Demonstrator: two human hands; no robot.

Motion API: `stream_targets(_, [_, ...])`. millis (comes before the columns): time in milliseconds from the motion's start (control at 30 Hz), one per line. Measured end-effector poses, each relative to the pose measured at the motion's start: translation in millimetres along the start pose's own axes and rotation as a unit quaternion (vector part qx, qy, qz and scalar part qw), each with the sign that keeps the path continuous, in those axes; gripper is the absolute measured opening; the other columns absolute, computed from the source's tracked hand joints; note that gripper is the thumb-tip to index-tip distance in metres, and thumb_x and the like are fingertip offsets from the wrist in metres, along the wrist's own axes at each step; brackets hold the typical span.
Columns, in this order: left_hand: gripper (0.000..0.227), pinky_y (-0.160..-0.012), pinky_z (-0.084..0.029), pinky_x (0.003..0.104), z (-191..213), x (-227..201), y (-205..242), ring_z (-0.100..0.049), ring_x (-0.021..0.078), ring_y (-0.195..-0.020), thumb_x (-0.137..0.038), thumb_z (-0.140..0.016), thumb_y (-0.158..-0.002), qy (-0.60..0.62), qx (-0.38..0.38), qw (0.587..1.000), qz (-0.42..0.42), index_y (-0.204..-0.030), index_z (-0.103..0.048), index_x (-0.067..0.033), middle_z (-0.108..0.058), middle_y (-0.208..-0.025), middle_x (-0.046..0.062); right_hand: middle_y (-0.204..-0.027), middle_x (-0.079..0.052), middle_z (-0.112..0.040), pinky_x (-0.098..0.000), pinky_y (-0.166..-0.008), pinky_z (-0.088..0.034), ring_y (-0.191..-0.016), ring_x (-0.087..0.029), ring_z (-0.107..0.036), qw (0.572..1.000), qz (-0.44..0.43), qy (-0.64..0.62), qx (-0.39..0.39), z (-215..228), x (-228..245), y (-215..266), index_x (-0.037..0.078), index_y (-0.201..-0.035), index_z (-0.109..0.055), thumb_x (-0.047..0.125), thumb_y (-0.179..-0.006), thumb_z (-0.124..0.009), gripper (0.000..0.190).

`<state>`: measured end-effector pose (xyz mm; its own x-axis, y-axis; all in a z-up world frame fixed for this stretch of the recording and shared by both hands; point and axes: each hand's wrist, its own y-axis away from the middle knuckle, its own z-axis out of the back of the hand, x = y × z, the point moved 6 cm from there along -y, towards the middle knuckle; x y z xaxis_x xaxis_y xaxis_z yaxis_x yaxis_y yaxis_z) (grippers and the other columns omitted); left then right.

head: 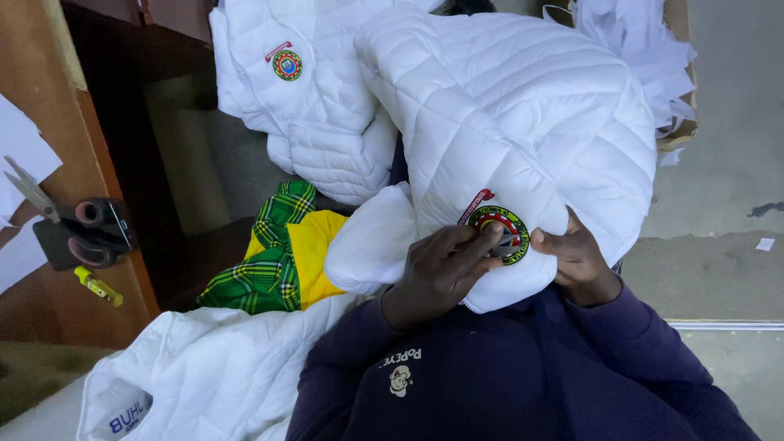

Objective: The person sits on the floor and sews a circular patch onto the sleeve of a white puffer jacket using a needle and thread. They hold the jacket steady with one hand while stitching with the other, then move to a second jacket to repeat the process.

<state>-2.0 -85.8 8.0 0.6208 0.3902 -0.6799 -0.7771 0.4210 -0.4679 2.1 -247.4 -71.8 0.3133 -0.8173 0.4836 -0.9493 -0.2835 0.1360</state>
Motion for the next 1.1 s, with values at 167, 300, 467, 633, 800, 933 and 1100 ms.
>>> stream_targets(167, [0.044,-0.066,-0.063,0.038,5,1,-3,-0.069,0.026,-0.074,-0.017,-0.073,-0.102,0.026,0.01,1.0,-0.005,-0.145,-0.066,-0.007,-0.062,-0.098,0.01,-0.119,-0.03,-0.076,-0.065,-0.101,-0.057,-0.114,-0.049,-0.073,1.0,0.009,-0.015,0.012,13,-8,6,-0.009,-0.14,-0.06,-0.006,-0.093,-0.058,0.048])
stream_targets(300, [0.042,-0.067,-0.063,0.038,7,0,-5,-0.069,0.0266,-0.075,-0.016,-0.068,-0.106,0.029,0.022,0.999,-0.002,-0.147,-0.065,-0.0081,-0.06,-0.097,0.011,-0.12,-0.03,-0.076,-0.0666,-0.102,-0.057,-0.112,-0.05,-0.074,0.999,0.008,-0.019,0.033,5,-5,3,-0.008,-0.14,-0.061,-0.007,-0.094,-0.055,0.046])
stream_targets(467, [0.044,-0.067,-0.064,0.037,10,1,-4,-0.071,0.0254,-0.075,-0.017,-0.074,-0.102,0.037,0.006,0.999,0.039,-0.145,-0.066,-0.0108,-0.061,-0.095,0.008,-0.125,-0.03,-0.074,-0.0708,-0.103,-0.054,-0.114,-0.051,-0.073,0.998,0.007,-0.043,0.041,14,-13,5,-0.009,-0.144,-0.056,-0.004,-0.095,-0.055,0.049])
stream_targets(633, [0.046,-0.062,-0.063,0.034,7,0,3,-0.072,0.0231,-0.073,-0.022,-0.075,-0.101,-0.029,-0.048,0.995,0.088,-0.145,-0.068,-0.0118,-0.061,-0.094,0.005,-0.123,-0.032,-0.074,-0.0735,-0.102,-0.053,-0.113,-0.054,-0.072,0.997,0.008,-0.054,0.054,21,-14,4,-0.009,-0.143,-0.057,-0.007,-0.093,-0.055,0.05])
stream_targets(800, [0.047,-0.06,-0.064,0.033,14,-13,-2,-0.07,0.0242,-0.066,-0.021,-0.076,-0.101,-0.047,-0.078,0.99,0.107,-0.146,-0.067,-0.0102,-0.059,-0.092,0.007,-0.122,-0.03,-0.075,-0.0695,-0.101,-0.056,-0.112,-0.049,-0.075,0.999,0.025,0.008,0.034,14,-3,2,-0.007,-0.144,-0.056,-0.003,-0.094,-0.058,0.051])
stream_targets(933, [0.047,-0.056,-0.063,0.036,11,-10,-1,-0.072,0.0256,-0.067,-0.024,-0.077,-0.1,-0.071,-0.068,0.989,0.107,-0.144,-0.068,-0.0095,-0.061,-0.092,0.008,-0.122,-0.03,-0.074,-0.0671,-0.101,-0.057,-0.113,-0.049,-0.075,0.999,0.037,0.032,-0.008,17,-7,1,-0.007,-0.142,-0.058,0.0,-0.091,-0.062,0.052])
stream_targets(1100, [0.047,-0.059,-0.064,0.031,4,-11,3,-0.071,0.0222,-0.067,-0.026,-0.077,-0.098,-0.137,-0.068,0.985,0.081,-0.141,-0.069,-0.0096,-0.061,-0.091,0.01,-0.124,-0.029,-0.074,-0.0645,-0.102,-0.059,-0.115,-0.048,-0.074,0.998,0.046,0.041,-0.019,10,-7,3,-0.005,-0.141,-0.059,0.001,-0.092,-0.063,0.049])
